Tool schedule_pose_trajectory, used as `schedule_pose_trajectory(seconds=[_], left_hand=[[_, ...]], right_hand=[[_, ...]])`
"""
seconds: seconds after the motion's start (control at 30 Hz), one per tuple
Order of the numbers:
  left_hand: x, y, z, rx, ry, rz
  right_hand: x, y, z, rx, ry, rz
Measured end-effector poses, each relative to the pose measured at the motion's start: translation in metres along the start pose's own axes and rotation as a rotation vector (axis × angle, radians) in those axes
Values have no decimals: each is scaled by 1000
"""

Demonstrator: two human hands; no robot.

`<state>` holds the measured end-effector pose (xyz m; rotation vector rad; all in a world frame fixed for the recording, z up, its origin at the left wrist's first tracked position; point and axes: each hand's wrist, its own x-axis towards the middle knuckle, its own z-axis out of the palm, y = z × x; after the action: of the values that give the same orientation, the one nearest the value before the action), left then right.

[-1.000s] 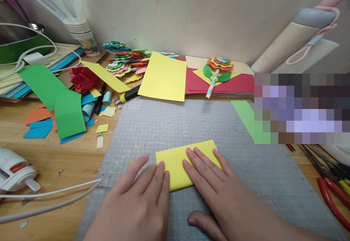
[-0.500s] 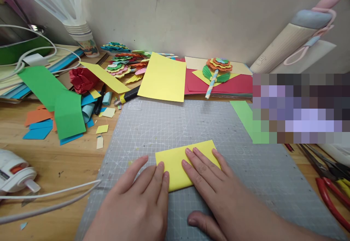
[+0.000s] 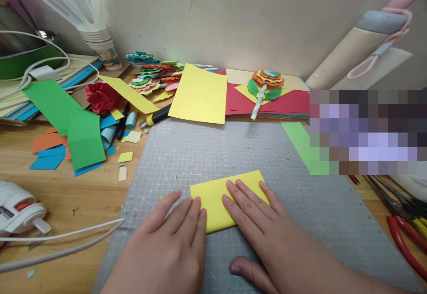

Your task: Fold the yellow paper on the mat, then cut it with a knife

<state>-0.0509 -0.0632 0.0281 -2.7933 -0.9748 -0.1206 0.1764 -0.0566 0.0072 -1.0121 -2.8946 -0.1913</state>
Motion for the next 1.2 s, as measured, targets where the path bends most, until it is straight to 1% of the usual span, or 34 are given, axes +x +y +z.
schedule_pose_trajectory(seconds=[0.1, 0.17, 0.2, 0.27, 0.37, 0.53, 0.63, 0.73, 0.8, 0.87, 0.93, 1.1, 1.2], left_hand=[[2, 2, 1, -72, 26, -102], [6, 1, 2, -156, 11, -179], [9, -1, 3, -199, -7, -193], [15, -5, 6, -261, -73, -175], [23, -13, 9, -305, -119, -203], [31, -20, 15, -406, -118, -245], [35, -22, 16, -434, -140, -228], [37, -23, 16, -395, -168, -184], [38, -23, 14, -355, -178, -168], [39, -23, 13, -328, -186, -165], [38, -22, 12, -317, -198, -161], [37, -21, 13, -319, -185, -162], [36, -21, 14, -319, -172, -166]], right_hand=[[-2, 0, 0, -7, 5, -4], [-2, 0, 0, -16, 8, -4], [-2, 0, 0, -22, 8, -5], [-2, 0, 0, -37, 11, -6], [-1, 0, 1, -48, 3, -1], [-2, -1, 3, -35, -1, 3], [-3, -1, 3, -19, -4, 14], [-5, -1, 1, 1, 16, 40], [-6, -2, -2, 38, 68, 63], [-7, -6, -5, 92, 136, 108], [-7, -11, -6, 122, 175, 155], [-8, -21, -5, 67, 143, 140], [-16, -17, -10, 66, 107, 216]])
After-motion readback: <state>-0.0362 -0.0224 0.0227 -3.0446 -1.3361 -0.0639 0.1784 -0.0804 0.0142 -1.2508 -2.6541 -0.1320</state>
